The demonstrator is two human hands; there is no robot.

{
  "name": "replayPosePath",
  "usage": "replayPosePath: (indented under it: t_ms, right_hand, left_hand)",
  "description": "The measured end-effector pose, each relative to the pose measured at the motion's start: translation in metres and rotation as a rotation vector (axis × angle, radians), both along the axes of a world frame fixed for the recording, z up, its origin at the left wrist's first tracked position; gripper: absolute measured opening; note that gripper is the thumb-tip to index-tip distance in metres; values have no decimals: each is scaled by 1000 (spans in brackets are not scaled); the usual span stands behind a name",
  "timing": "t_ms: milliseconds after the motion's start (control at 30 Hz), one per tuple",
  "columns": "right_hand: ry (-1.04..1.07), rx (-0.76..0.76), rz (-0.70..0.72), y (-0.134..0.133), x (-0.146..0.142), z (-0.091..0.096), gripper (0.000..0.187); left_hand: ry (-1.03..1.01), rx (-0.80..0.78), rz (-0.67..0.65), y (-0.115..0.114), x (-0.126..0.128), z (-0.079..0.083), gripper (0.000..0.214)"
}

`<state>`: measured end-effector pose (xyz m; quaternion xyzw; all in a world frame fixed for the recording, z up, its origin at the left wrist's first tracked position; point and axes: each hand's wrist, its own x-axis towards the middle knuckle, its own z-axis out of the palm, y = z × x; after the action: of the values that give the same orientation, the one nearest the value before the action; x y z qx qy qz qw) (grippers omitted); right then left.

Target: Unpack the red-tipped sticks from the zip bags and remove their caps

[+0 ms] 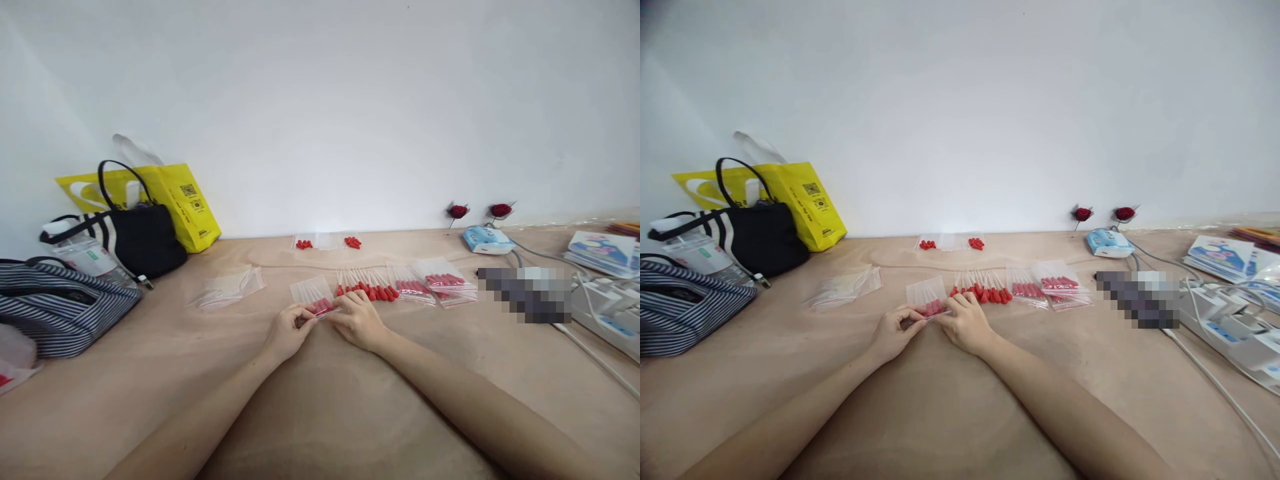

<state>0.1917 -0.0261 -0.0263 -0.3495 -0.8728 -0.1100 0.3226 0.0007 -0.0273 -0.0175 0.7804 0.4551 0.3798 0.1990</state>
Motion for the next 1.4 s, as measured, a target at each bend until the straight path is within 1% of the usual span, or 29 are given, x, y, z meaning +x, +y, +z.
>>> replayPosePath:
  t_ms: [167,333,400,533,633,767,867,1033,1133,1233,1300,1400]
  right_hand:
    - [57,-55,-6,9,-7,-3,17]
    - [77,-41,-12,12,-9,-6,17]
    - [62,-35,-13,11,-8,-6,17]
    - [45,-23,-16,9,-6,-5,18]
    - [57,-44,5,10,-5,-6,19]
    - [120,-128,66,13,-5,-7,16]
    - [147,-183,108,16,-5,-7,14]
    - [162,-278,91,15,-6,-2,11]
    - [150,-291,97,11,-8,1,9]
    - [141,-272,120,6,-10,1,10]
    - [143,-255,115,4,-8,0,11]
    - [139,-265,114,3,-2,0,13]
  left_hand:
    - [-14,23,20,0,4,1,13]
    - [-12,20,12,5,5,0,17]
    - [9,26,-15,6,5,0,16]
    - [91,55,-132,8,4,4,13]
    - [101,51,-164,10,4,5,12]
    - [63,12,-146,13,6,3,15]
    - [82,10,-122,11,10,1,13]
    - [109,57,-95,9,14,-4,12]
    - [111,64,-31,12,12,-8,12]
    - [103,13,28,13,9,-9,12]
    - [99,-6,16,10,7,-6,14]
    - [130,22,-39,7,1,3,19]
